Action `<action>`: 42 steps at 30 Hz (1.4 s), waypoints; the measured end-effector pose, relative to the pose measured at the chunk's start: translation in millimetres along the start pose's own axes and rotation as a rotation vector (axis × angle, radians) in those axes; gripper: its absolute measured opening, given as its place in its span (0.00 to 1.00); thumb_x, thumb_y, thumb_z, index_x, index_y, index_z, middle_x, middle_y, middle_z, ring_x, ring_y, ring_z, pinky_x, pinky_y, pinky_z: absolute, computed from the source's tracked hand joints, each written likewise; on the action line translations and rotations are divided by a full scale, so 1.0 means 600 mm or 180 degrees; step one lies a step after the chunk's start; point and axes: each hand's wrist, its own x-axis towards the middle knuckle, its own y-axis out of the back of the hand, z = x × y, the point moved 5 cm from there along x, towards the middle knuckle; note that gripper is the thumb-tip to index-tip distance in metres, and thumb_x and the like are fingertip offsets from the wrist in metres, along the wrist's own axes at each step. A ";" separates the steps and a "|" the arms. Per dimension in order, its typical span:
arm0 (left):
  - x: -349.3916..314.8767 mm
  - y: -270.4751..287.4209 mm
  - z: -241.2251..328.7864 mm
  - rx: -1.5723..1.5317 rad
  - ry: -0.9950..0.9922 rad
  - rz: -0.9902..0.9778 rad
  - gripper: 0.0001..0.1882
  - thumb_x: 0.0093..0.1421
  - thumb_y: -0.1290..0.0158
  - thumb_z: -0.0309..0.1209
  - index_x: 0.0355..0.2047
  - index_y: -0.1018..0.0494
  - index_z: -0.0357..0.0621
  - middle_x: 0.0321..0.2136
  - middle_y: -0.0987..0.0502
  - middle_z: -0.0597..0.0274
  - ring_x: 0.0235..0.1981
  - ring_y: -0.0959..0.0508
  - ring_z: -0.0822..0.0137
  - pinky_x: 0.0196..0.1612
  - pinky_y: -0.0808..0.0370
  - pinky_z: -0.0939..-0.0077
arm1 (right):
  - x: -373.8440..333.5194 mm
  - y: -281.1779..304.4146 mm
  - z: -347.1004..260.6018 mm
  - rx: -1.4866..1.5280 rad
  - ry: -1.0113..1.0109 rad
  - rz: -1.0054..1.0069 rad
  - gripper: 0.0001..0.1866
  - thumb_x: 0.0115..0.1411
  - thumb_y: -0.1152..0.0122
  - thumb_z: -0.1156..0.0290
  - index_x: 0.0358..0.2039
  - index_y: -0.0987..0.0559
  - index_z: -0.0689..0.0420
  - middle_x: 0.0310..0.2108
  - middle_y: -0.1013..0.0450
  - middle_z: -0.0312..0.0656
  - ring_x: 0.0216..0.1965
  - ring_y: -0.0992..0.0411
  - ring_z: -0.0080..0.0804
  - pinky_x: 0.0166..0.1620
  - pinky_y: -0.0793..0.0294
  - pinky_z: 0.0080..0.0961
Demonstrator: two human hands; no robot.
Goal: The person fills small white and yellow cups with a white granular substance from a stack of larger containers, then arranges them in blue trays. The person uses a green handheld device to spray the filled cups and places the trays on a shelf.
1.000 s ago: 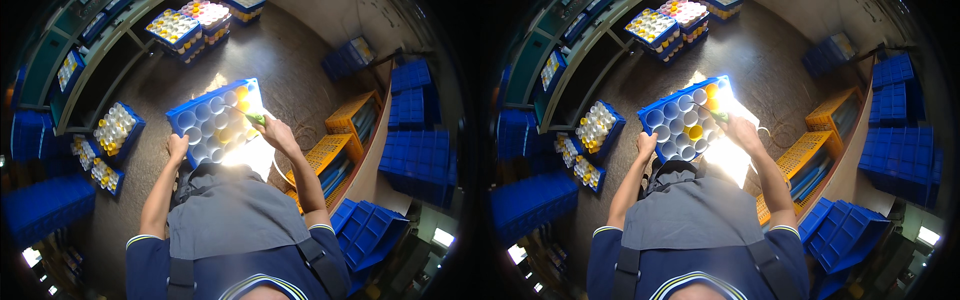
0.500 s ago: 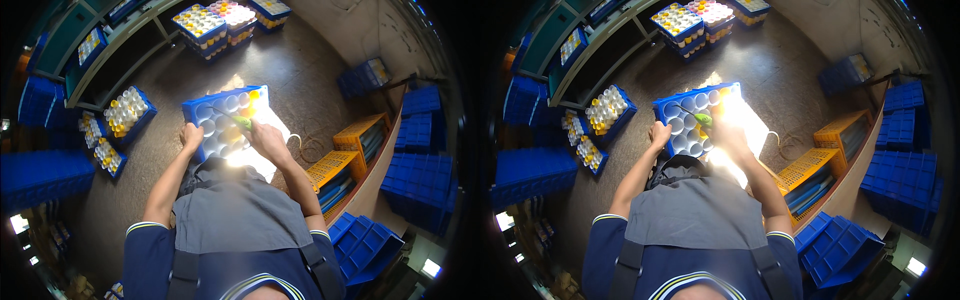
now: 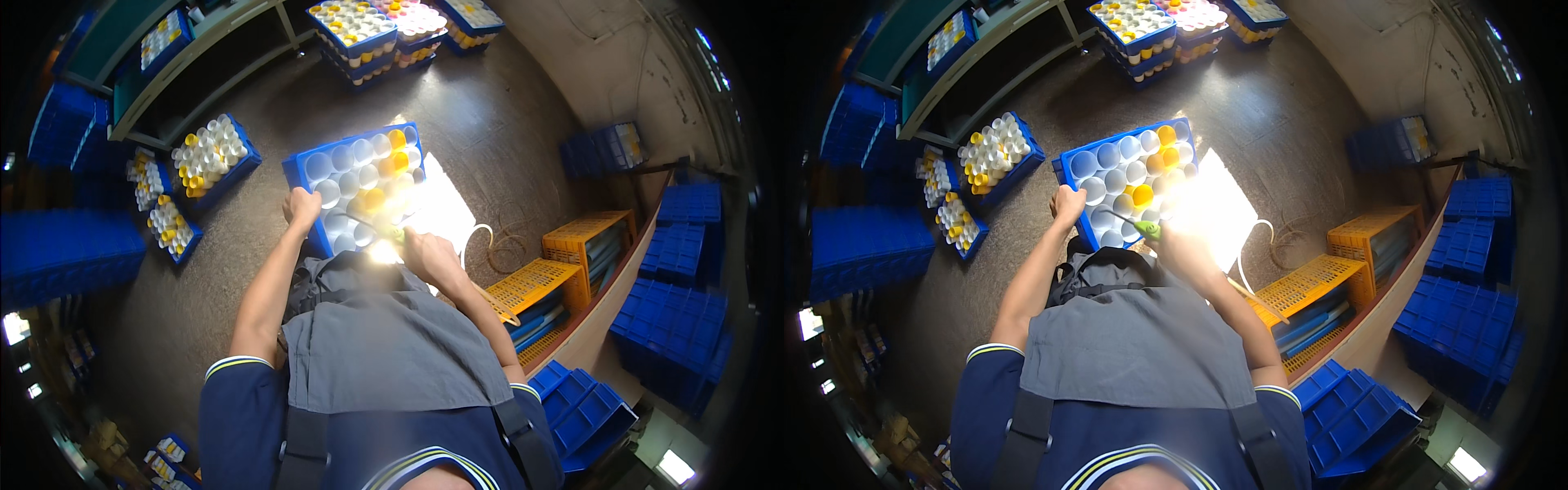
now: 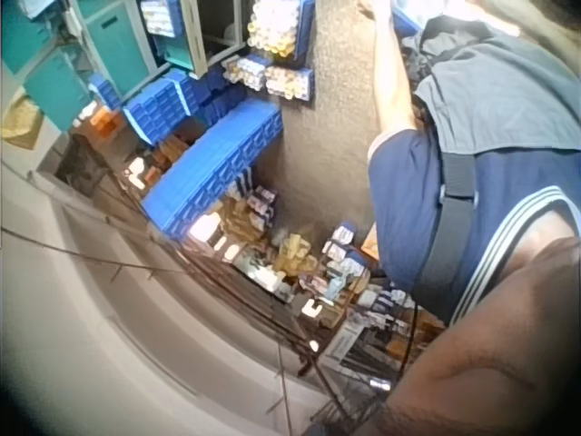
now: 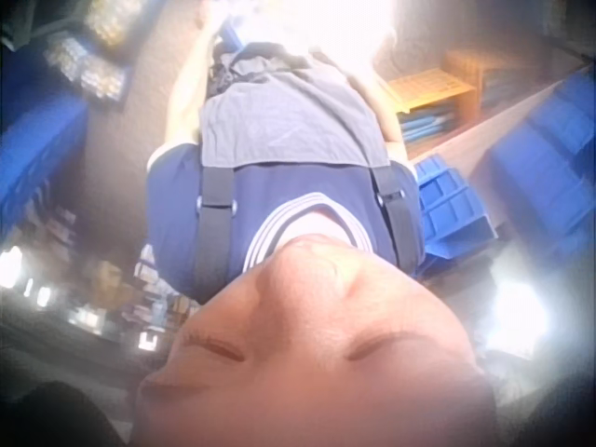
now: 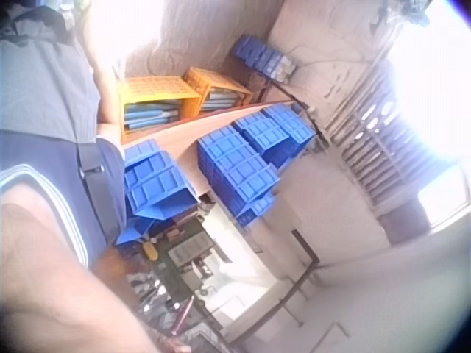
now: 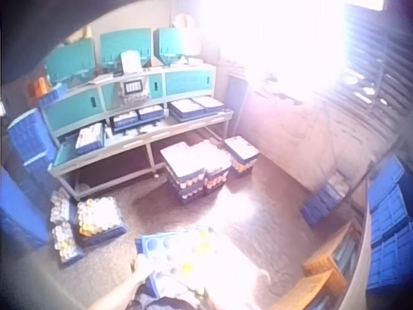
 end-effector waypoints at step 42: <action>0.019 0.032 -0.153 -0.1191 0.0089 0.0232 0.21 0.52 0.39 0.41 0.20 0.23 0.31 0.21 0.20 0.49 0.26 0.20 0.59 0.35 0.27 0.60 | 0.026 -0.023 0.215 0.0552 -0.1327 -0.0781 0.30 0.69 0.49 0.47 0.51 0.24 0.64 0.24 0.23 0.45 0.22 0.23 0.31 0.32 0.21 0.35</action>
